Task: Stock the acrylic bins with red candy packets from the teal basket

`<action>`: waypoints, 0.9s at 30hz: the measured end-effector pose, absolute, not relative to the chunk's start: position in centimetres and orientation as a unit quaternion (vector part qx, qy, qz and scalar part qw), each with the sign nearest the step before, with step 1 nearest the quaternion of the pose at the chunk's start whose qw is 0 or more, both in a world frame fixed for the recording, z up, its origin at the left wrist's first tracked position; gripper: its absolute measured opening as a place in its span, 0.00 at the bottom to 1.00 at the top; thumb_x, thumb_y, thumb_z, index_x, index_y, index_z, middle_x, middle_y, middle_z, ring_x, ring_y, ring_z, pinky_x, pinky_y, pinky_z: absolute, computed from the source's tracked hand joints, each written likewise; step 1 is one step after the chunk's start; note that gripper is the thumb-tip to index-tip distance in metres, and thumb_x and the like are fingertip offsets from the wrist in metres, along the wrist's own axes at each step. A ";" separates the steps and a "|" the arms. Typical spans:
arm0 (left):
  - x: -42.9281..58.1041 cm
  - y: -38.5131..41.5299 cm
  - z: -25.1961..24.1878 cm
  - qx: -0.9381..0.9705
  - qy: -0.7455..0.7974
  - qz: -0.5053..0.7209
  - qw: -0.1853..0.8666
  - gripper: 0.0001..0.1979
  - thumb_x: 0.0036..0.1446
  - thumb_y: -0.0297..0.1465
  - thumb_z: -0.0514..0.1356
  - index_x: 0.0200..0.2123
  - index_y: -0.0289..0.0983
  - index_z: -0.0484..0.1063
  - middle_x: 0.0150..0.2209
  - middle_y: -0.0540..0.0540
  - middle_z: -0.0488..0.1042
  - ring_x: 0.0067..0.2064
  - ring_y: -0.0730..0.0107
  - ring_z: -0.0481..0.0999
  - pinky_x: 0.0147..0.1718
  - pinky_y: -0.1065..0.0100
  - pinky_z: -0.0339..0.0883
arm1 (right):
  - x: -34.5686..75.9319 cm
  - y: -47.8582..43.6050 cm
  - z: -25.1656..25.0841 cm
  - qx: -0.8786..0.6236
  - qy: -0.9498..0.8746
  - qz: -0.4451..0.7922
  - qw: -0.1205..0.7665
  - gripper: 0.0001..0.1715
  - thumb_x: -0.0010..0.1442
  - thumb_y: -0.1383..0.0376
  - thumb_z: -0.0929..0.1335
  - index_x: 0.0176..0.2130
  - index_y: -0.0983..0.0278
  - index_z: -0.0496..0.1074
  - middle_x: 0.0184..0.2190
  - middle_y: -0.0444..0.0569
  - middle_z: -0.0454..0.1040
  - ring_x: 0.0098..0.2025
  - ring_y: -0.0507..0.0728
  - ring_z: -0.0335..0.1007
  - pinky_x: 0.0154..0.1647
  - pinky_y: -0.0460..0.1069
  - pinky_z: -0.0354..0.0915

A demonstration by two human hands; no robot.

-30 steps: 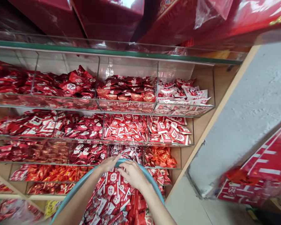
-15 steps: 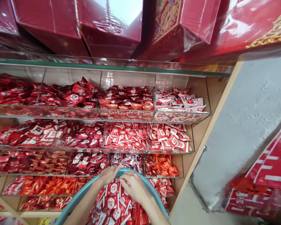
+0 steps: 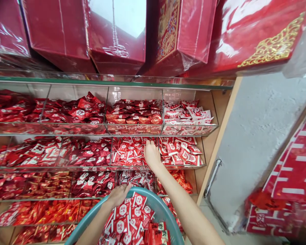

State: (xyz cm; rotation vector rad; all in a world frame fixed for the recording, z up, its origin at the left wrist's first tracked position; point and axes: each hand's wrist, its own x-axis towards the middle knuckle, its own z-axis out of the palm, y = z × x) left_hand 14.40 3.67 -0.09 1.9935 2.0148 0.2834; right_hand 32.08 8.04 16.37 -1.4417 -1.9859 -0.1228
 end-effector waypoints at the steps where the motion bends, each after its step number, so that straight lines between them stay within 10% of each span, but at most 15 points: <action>1: 14.4 3.7 -0.1 0.692 0.701 0.099 0.144 0.37 0.54 0.51 0.30 0.37 0.35 0.70 0.39 0.37 0.75 0.43 0.57 0.73 0.41 0.62 0.62 | 32.0 8.5 16.5 -0.570 -0.755 -0.047 0.322 0.15 0.61 0.65 0.56 0.45 0.66 0.63 0.42 0.58 0.68 0.39 0.59 0.69 0.37 0.51 0.61; 14: 13.8 4.4 -0.1 0.668 0.725 0.106 0.130 0.30 0.56 0.49 0.36 0.31 0.39 0.73 0.35 0.40 0.77 0.41 0.56 0.74 0.37 0.63 0.63 | 31.9 12.2 14.8 -0.576 -0.715 0.084 0.387 0.11 0.54 0.72 0.61 0.38 0.68 0.69 0.33 0.56 0.74 0.38 0.58 0.70 0.38 0.47 0.60; 21: 13.4 3.6 0.2 0.652 0.742 0.121 0.103 0.31 0.56 0.49 0.36 0.33 0.39 0.73 0.36 0.39 0.77 0.41 0.54 0.74 0.37 0.61 0.63 | 31.5 12.2 13.4 -0.532 -0.690 0.178 0.457 0.18 0.56 0.72 0.57 0.46 0.69 0.65 0.27 0.49 0.74 0.20 0.51 0.69 0.23 0.45 0.63; 27: 13.4 2.1 1.2 0.646 0.747 0.125 0.094 0.30 0.56 0.49 0.37 0.34 0.40 0.73 0.37 0.40 0.77 0.41 0.57 0.74 0.37 0.63 0.63 | 32.2 9.6 12.3 -0.397 -0.632 0.285 0.602 0.19 0.57 0.63 0.59 0.46 0.67 0.65 0.37 0.54 0.71 0.26 0.53 0.71 0.27 0.49 0.69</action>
